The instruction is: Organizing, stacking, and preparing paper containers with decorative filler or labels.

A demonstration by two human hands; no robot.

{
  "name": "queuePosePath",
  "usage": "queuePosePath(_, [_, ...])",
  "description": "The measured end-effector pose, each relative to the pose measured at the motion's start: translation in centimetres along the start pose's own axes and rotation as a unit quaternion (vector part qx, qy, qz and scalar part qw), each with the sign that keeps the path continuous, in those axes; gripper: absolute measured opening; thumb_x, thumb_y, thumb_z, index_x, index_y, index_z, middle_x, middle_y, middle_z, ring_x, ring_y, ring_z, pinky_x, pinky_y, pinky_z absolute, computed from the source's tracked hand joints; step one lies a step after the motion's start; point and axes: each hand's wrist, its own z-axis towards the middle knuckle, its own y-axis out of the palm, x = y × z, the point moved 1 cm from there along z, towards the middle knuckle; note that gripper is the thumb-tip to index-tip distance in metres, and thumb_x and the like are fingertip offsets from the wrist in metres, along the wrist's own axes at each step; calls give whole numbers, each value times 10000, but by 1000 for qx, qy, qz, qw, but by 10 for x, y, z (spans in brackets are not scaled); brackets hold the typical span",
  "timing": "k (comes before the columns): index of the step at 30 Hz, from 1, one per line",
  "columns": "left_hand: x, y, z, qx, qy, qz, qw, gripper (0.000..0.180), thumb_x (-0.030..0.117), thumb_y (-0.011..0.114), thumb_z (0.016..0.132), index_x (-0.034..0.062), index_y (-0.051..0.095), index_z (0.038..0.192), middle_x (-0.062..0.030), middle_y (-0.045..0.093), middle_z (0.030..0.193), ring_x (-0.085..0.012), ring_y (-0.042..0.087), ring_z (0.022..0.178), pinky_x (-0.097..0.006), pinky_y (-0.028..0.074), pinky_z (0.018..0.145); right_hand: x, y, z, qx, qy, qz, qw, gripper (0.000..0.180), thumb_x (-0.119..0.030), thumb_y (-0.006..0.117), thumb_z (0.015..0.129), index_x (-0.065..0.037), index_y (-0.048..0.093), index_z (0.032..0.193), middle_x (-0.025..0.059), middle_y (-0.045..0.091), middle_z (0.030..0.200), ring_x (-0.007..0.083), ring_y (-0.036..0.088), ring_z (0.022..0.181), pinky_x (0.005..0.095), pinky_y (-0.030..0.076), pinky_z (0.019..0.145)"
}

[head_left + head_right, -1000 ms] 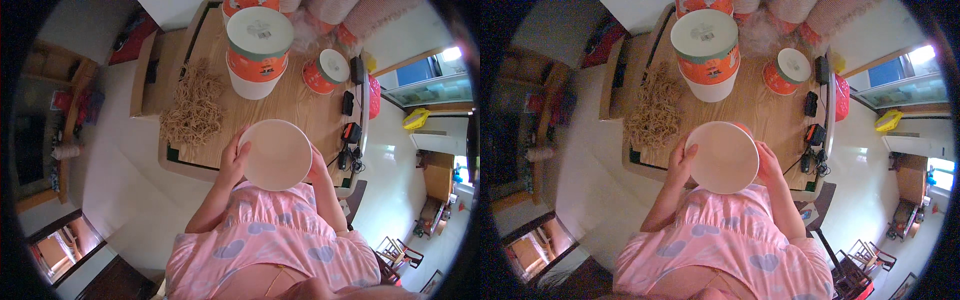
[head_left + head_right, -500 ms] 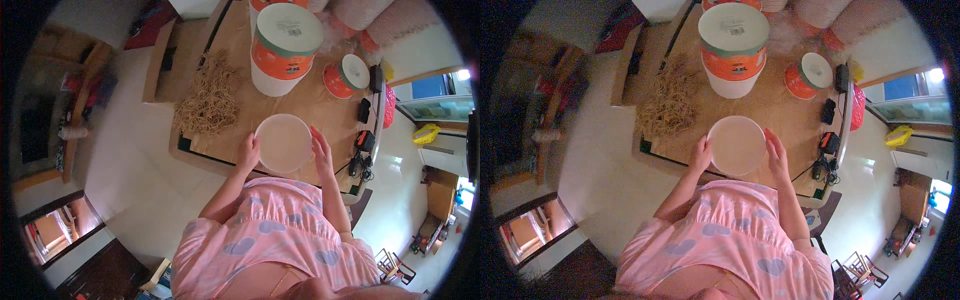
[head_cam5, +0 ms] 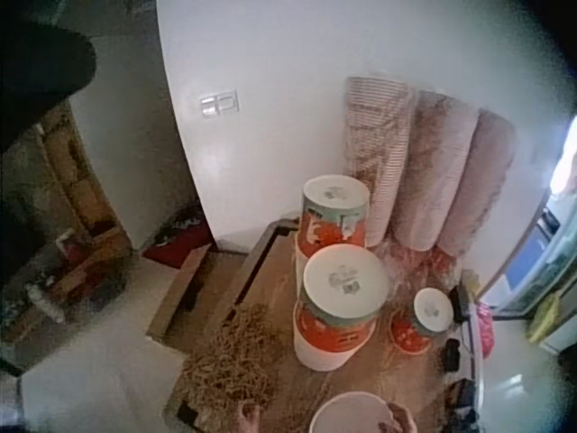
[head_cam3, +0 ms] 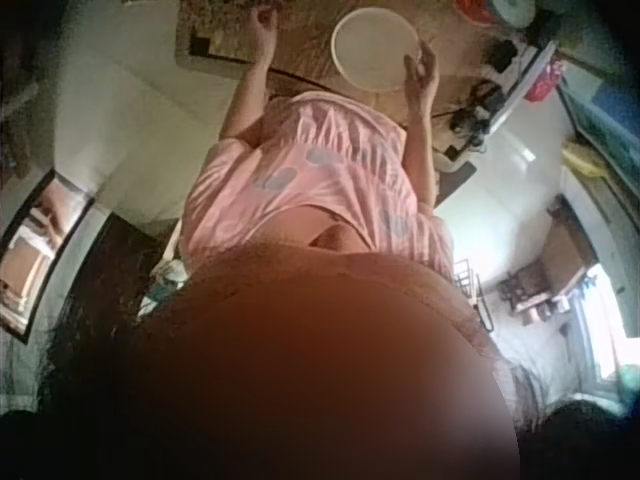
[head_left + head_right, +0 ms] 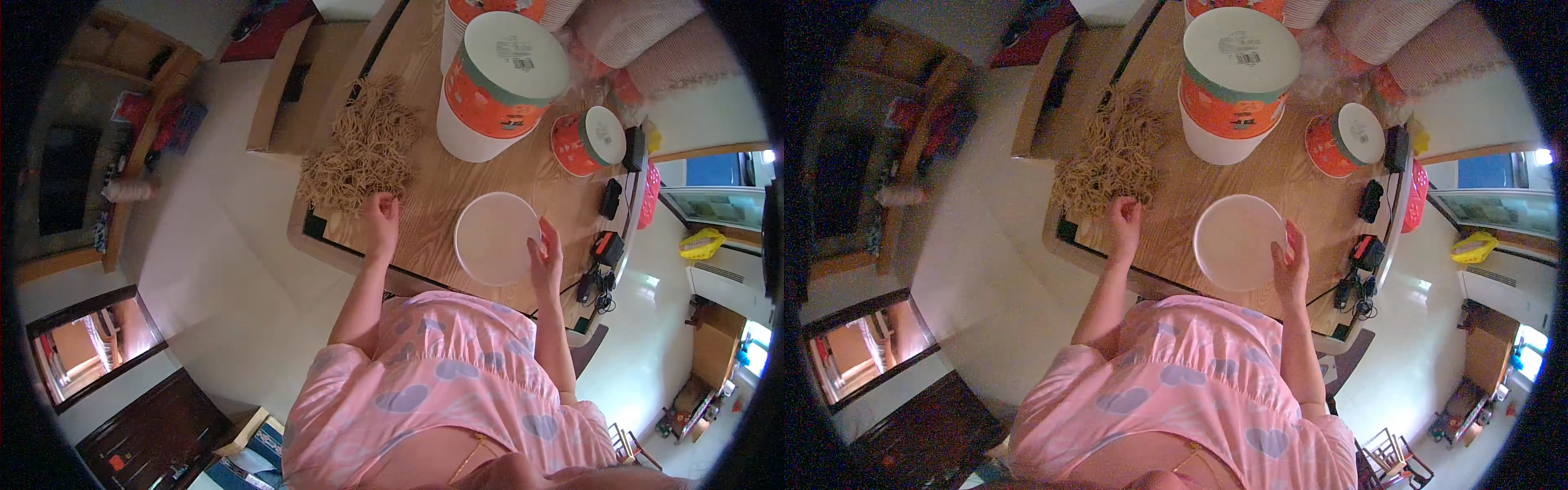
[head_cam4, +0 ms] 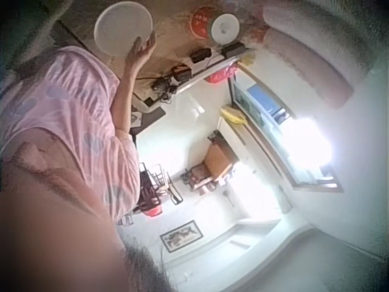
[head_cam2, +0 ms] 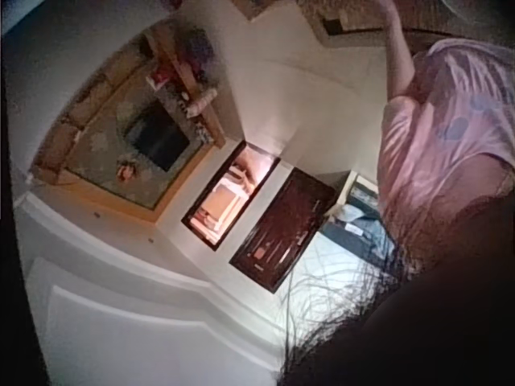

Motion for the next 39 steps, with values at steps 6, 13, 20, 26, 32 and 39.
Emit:
queuePosePath(6, [7, -7, 24, -2, 22, 211, 977, 126, 131, 625, 787, 40, 561, 847, -117, 528, 869, -259, 554, 742, -382, 456, 674, -12, -12, 2, 54, -37, -36, 997, 370, -50, 557, 843, -49, 464, 1200, 79, 488, 1215, 179, 461, 1135, 315, 411, 909])
queuePosePath(13, [171, -95, 52, 47, -59, -65, 995, 151, 177, 600, 846, 67, 535, 927, -40, 590, 876, -118, 545, 840, -288, 453, 722, -33, -27, -3, 80, -89, -25, 992, 300, -35, 534, 855, -49, 499, 1153, 68, 519, 1174, 177, 480, 1115, 302, 416, 896])
queuePosePath(20, [248, -140, 51, 72, 130, -318, 936, 65, 99, 533, 872, 41, 504, 883, -63, 593, 796, -104, 535, 653, -229, 437, 636, -65, -14, -13, 56, -133, 34, 989, 212, -47, 526, 869, -18, 533, 1079, 78, 562, 1104, 164, 517, 1047, 288, 422, 874])
queuePosePath(26, [242, -103, 11, -67, 103, -184, 975, 61, 75, 614, 816, 66, 578, 864, 25, 555, 727, -46, 485, 617, -181, 395, 546, -94, 9, -37, -115, -43, 121, 985, 223, -115, 458, 922, 37, 577, 1032, 85, 614, 992, 142, 560, 946, 270, 426, 859])
queuePosePath(32, [214, -44, -45, -237, 173, -38, 955, 79, 71, 631, 777, 40, 583, 831, -83, 605, 794, -202, 602, 662, -280, 473, 577, -93, 69, -32, -253, 227, 370, 865, 311, -249, 465, 923, 6, 579, 1058, 69, 609, 988, 149, 566, 930, 267, 441, 832])
queuePosePath(39, [143, -48, -46, -238, 83, -30, 967, 166, 85, 601, 822, 17, 633, 970, -94, 572, 776, -140, 543, 621, -251, 423, 547, -106, 88, 3, -171, 176, 456, 855, 230, -232, 443, 926, -28, 548, 936, 62, 590, 852, 162, 559, 817, 292, 432, 761])
